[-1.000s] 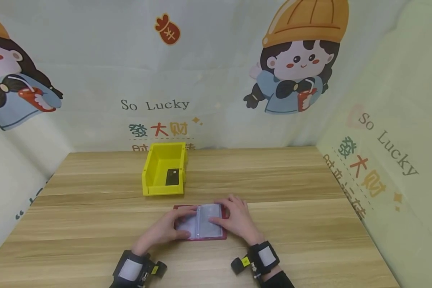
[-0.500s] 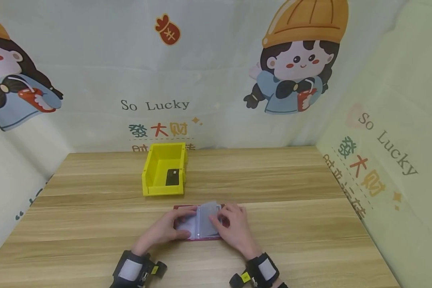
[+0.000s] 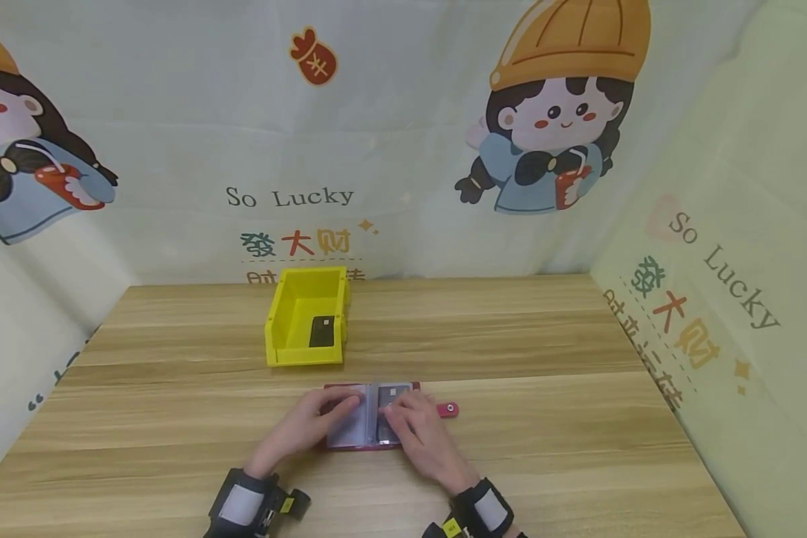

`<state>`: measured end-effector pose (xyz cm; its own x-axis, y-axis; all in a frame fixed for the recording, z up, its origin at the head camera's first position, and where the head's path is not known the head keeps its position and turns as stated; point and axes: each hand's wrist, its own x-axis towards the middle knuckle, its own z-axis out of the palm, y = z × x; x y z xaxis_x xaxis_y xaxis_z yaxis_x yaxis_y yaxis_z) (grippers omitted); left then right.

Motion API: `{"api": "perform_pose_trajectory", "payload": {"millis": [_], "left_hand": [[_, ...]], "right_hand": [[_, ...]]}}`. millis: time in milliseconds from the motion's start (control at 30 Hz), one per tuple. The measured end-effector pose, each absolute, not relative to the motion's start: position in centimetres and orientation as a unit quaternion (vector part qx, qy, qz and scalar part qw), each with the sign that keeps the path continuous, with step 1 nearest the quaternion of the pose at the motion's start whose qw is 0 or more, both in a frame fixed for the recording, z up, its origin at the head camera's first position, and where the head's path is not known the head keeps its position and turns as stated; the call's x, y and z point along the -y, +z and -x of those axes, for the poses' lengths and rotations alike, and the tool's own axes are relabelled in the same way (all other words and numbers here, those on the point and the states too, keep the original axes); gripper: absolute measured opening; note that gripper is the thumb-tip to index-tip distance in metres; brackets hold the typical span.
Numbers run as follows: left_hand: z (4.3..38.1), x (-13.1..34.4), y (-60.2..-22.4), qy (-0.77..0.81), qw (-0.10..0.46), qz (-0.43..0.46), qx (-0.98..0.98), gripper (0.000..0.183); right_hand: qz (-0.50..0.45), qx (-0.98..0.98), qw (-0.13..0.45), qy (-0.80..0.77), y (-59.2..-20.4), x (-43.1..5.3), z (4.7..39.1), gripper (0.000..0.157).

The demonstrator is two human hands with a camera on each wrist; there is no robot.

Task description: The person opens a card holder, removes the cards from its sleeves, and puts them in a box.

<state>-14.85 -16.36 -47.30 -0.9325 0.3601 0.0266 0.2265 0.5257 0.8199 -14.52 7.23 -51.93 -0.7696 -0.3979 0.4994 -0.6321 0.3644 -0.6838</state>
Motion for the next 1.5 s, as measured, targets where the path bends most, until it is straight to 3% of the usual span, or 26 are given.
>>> {"api": "perform_pose_trajectory", "payload": {"millis": [367, 600, 800, 1200, 1500], "left_hand": [[14.63, 15.82, -46.95, 0.474, 0.082, -0.084, -0.873, 0.045], [14.72, 16.10, -46.81, 0.467, 0.044, -0.096, -0.878, 0.025], [14.37, 16.11, -46.83, 0.461, 0.018, -0.043, -0.886, 0.019], [14.24, 16.28, -46.82, 0.435, 0.036, 0.025, -0.899, 0.061], [14.15, 16.10, -46.91, 0.426, 0.028, 0.029, -0.904, 0.063]], "right_hand": [[-0.328, 0.851, 0.055, 0.407, -51.46, -7.08, 14.25, 0.036], [-0.325, 0.866, 0.028, 0.379, -51.31, -6.98, 14.32, 0.035], [-0.327, 0.874, 0.031, 0.359, -51.23, -6.90, 14.37, 0.033], [-0.325, 0.891, 0.007, 0.317, -51.00, -6.39, 14.20, 0.030], [-0.328, 0.882, 0.033, 0.337, -51.25, -6.39, 14.15, 0.028]]}}
